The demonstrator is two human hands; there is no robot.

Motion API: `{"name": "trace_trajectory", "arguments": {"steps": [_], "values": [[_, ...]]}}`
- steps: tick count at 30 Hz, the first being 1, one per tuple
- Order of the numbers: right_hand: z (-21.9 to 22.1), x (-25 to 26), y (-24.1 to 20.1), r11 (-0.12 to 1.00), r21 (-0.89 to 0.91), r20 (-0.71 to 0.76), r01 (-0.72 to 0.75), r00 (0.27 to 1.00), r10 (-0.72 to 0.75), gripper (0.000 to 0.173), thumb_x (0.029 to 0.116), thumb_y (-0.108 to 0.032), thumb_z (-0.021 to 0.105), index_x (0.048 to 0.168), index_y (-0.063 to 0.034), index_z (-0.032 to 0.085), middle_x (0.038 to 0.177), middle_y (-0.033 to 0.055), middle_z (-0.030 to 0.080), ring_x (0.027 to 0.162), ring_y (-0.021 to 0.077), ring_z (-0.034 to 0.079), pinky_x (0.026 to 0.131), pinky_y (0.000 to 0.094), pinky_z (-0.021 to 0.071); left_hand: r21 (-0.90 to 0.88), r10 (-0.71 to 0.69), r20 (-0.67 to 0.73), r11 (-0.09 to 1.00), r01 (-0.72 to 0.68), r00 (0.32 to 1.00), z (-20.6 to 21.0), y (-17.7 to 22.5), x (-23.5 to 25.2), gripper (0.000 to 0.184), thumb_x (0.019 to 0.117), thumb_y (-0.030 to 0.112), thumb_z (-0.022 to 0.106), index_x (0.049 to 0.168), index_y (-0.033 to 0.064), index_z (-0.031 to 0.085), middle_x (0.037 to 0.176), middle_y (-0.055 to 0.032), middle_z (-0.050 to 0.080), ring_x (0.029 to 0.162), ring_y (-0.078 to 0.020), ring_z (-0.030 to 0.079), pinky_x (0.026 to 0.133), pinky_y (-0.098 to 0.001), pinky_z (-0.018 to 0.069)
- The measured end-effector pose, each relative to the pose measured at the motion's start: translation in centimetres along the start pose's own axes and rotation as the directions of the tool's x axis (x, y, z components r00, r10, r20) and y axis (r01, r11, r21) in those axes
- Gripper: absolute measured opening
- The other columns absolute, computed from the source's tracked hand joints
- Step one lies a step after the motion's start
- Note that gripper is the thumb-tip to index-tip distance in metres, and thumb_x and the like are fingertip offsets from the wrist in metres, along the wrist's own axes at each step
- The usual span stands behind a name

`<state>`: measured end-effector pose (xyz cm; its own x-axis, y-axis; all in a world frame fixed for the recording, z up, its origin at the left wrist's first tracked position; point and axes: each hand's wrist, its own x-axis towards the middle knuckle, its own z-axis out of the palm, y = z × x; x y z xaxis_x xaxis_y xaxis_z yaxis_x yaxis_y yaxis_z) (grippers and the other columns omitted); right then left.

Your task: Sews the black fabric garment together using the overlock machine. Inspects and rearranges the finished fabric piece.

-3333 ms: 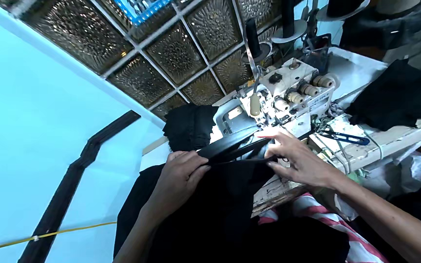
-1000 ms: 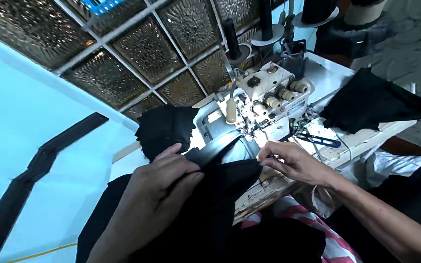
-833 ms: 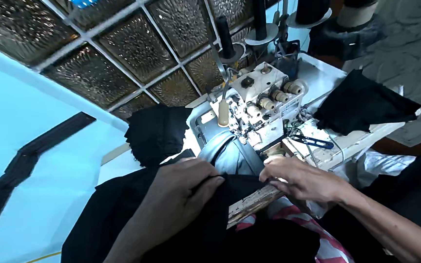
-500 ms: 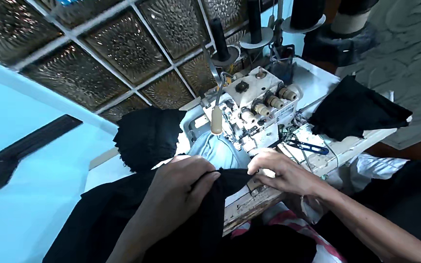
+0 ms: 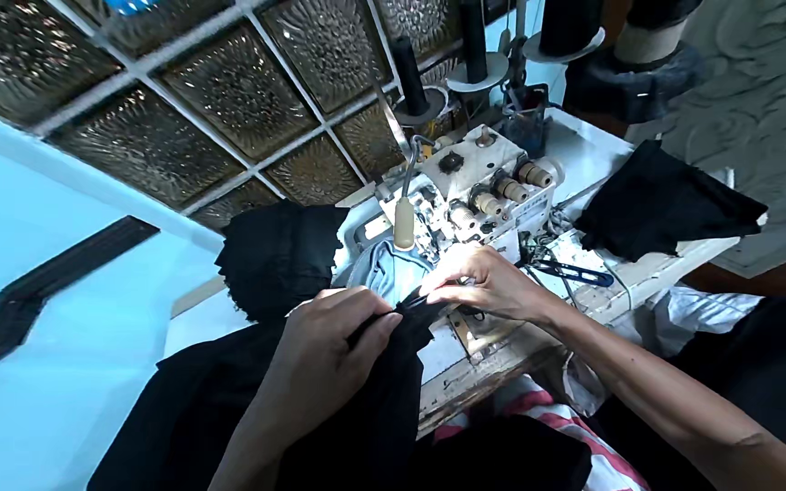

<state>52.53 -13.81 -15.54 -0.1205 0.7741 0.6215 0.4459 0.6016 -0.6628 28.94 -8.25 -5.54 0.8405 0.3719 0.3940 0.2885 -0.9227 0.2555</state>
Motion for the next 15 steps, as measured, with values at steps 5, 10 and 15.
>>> {"name": "trace_trajectory", "arguments": {"steps": [5,10,15], "values": [[0.6,0.7,-1.5,0.989,-0.003,-0.040,0.151,0.988,-0.151,0.008,0.0866,-0.015,0.077,0.087,-0.0067,0.079,0.092,0.0040,0.076,0.094,0.0135,0.070,0.091,0.0370,0.0519,-0.014,-0.025,-0.014,1.000,0.024,1.000,0.0,0.2,0.1,0.025,0.0967,0.025,0.057,0.082,0.0107,0.071,0.075,0.0075,0.062,0.074,0.0045,0.056,0.071,-0.0138,0.0453],[1.1,-0.2,-2.2,0.994,-0.021,-0.042,0.107,0.993,-0.108,0.010,0.0909,-0.010,0.069,0.085,-0.0012,0.070,0.076,0.0071,0.068,0.070,0.0113,0.065,0.065,0.0256,0.0518,-0.031,-0.066,-0.008,0.997,0.066,0.998,0.4,0.0,0.4,0.023,0.0940,0.025,0.058,0.077,0.0123,0.067,0.068,0.0105,0.055,0.063,0.0077,0.049,0.059,-0.0107,0.0402],[-1.0,-1.5,-2.1,0.982,0.153,0.131,-0.112,0.987,0.092,0.012,0.0982,-0.011,0.064,0.104,0.0002,0.066,0.083,0.0027,0.069,0.075,0.0015,0.064,0.070,0.0182,0.0526,-0.050,-0.061,0.060,0.997,0.064,0.996,0.4,-1.2,0.5,0.034,0.0919,0.036,0.065,0.066,0.0141,0.062,0.060,0.0115,0.050,0.058,0.0078,0.047,0.053,-0.0123,0.0368]]}}
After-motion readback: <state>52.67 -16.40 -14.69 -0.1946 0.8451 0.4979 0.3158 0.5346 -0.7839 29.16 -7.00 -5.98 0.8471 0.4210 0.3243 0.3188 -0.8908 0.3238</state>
